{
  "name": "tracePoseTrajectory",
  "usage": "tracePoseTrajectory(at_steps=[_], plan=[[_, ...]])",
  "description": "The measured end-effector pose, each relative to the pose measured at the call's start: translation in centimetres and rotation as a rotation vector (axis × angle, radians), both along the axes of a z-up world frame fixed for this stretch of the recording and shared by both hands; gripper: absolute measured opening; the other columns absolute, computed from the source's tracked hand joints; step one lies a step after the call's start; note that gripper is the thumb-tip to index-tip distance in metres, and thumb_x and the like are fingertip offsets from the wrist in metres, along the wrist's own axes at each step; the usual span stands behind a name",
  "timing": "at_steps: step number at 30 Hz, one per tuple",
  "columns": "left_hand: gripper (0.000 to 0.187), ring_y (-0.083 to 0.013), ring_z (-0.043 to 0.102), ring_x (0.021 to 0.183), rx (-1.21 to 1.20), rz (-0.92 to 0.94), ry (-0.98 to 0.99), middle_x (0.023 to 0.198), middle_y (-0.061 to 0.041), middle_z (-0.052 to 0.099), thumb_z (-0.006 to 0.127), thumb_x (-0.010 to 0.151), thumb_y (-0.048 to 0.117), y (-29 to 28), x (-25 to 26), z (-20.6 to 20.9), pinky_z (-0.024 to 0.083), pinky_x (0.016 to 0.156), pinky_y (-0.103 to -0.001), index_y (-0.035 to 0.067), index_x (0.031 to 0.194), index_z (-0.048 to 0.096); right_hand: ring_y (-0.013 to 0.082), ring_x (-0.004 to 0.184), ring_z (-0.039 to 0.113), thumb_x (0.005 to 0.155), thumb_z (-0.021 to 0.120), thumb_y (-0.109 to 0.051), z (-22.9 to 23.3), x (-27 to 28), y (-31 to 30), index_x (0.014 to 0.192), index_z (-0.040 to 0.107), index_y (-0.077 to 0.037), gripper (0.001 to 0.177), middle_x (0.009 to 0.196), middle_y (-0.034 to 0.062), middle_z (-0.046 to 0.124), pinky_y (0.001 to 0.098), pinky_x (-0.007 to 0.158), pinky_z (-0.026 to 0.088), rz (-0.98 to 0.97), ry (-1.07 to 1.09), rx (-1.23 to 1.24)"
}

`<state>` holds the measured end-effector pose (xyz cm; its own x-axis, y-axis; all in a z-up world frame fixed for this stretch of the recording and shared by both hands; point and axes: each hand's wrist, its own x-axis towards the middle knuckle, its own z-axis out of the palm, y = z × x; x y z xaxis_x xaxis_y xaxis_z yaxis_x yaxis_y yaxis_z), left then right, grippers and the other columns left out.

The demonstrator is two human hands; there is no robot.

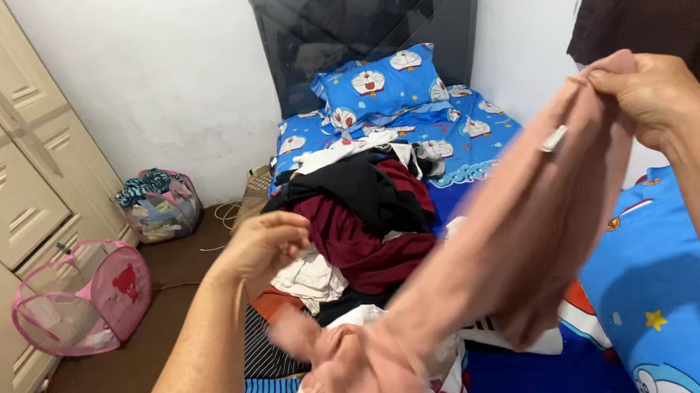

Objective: The person folds multiple clean garments on a bed, including a white shirt with red hearts, blue striped shorts, a white t-shirt, a pink hoodie, maroon trousers, and a white shirt with a graphic. The person picks up each item, smooths it, folds it, and places it on a growing stack.

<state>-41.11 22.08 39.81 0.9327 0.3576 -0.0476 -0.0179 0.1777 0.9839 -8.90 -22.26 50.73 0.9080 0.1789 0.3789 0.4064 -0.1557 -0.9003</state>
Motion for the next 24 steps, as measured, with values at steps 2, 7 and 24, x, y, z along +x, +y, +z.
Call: tracePoseTrajectory(at_steps=[2,7,24], plan=[[0.019,-0.014,0.066,0.07,0.112,0.059,0.019,0.086,-0.009,0.074,0.072,0.082,0.003,0.6,0.5,-0.3,0.054,0.068,-0.029,0.001,0.101,0.07,0.0174,0.088,0.065,0.105,0.07,-0.011,-0.9,-0.5,0.3,0.112,0.074,-0.002,0.012,0.105,0.0115,0.072,0.0332,0.076,0.052,-0.125,-0.118,-0.16],[0.044,-0.0166,0.071,0.091,0.53,-0.22,0.175,0.098,-0.006,0.078,0.084,0.074,0.024,-4.2,4.2,-6.1,0.056,0.08,-0.037,0.001,0.111,0.076,0.0195,0.097,0.063,0.104,0.069,0.0,-2.4,-1.5,1.5,0.103,0.07,0.003,0.003,0.107,0.0122,0.066,0.0315,0.084,0.054,0.128,-0.572,-0.052],[0.031,-0.0383,0.071,0.101,1.677,0.107,0.62,0.109,-0.022,0.073,0.073,0.08,0.018,4.3,8.2,4.1,0.057,0.085,-0.049,0.008,0.108,0.074,0.0244,0.106,0.075,0.115,0.044,-0.011,-3.2,8.1,-4.4,0.116,0.06,-0.005,0.017,0.115,0.0134,0.073,0.042,0.092,0.066,0.167,-0.049,0.629]])
